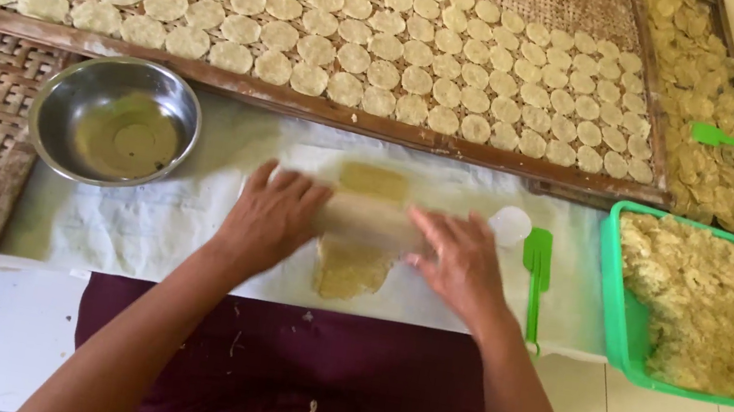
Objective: The person rolls out a piece of dough on a white cloth using a rolling pin. They then use a small white cup to cut circular shapes from the flattened dough and place them onto a large woven tray.
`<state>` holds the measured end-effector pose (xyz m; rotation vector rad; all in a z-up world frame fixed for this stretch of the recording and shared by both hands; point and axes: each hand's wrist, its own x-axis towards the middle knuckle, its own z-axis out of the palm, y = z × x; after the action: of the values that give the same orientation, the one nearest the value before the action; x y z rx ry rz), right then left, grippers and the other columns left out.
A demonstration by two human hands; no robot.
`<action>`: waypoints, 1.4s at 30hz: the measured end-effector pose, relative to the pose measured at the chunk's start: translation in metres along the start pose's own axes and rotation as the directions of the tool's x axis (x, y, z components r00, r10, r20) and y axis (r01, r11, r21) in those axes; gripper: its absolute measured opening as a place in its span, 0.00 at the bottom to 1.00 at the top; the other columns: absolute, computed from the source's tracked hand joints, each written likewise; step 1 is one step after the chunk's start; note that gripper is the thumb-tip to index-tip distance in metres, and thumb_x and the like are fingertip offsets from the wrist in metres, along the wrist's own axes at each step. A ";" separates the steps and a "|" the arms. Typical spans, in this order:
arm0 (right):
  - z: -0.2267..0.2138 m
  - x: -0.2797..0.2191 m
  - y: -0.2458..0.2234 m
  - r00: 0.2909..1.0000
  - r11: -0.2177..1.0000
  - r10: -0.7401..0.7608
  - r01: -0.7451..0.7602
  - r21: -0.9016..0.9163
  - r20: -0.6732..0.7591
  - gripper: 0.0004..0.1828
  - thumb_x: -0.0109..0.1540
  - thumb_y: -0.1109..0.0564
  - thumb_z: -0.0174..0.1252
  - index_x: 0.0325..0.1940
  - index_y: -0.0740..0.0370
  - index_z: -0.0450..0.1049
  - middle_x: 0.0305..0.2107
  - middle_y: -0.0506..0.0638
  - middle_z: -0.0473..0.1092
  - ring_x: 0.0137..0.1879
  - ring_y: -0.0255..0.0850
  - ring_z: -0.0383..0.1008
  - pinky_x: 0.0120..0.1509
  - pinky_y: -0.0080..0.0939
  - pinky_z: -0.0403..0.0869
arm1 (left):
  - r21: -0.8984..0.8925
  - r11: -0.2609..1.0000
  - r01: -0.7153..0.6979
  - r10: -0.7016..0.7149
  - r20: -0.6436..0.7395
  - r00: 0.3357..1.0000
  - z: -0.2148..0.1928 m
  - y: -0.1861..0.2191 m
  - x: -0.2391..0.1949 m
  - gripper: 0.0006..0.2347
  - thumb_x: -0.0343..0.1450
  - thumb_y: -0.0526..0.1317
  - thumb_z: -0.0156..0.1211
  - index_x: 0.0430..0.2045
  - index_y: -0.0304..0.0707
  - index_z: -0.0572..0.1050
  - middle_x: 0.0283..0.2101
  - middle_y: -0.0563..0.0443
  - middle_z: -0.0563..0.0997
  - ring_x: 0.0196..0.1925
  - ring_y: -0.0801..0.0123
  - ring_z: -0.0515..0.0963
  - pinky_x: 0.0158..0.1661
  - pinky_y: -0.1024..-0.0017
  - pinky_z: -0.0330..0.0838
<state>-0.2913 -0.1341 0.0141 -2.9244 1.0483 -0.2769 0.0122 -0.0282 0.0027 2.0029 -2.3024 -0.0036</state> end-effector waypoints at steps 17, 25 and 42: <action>0.022 0.055 0.001 0.985 0.989 0.066 -0.086 -0.122 -0.159 0.39 0.67 0.26 0.39 0.75 0.48 0.60 0.52 0.51 0.69 0.60 0.47 0.70 0.67 0.55 0.61 | -0.010 0.998 -0.062 0.056 -0.293 0.955 0.028 -0.031 0.049 0.35 0.63 0.50 0.70 0.66 0.41 0.64 0.60 0.41 0.73 0.64 0.51 0.70 0.66 0.53 0.57; 0.022 0.013 -0.022 0.974 0.993 0.067 -0.086 -0.078 -0.219 0.44 0.69 0.27 0.35 0.78 0.59 0.54 0.73 0.58 0.55 0.78 0.51 0.52 0.79 0.58 0.42 | -0.100 0.993 -0.057 0.029 -0.254 0.967 0.010 0.000 0.004 0.40 0.67 0.50 0.65 0.73 0.33 0.54 0.72 0.36 0.60 0.76 0.47 0.55 0.73 0.51 0.43; 0.001 0.098 0.014 0.949 0.956 0.293 -0.294 -0.005 0.120 0.31 0.73 0.36 0.33 0.81 0.36 0.45 0.78 0.59 0.33 0.81 0.62 0.26 0.77 0.77 0.37 | -0.131 0.965 0.228 -0.243 -0.114 0.963 0.004 -0.036 0.085 0.31 0.78 0.65 0.23 0.77 0.56 0.52 0.81 0.43 0.37 0.80 0.48 0.26 0.67 0.30 0.19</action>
<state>-0.2253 -0.2068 0.0278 -2.6810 1.4301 -0.0969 0.0361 -0.1180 0.0023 2.1357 -1.9290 -0.0236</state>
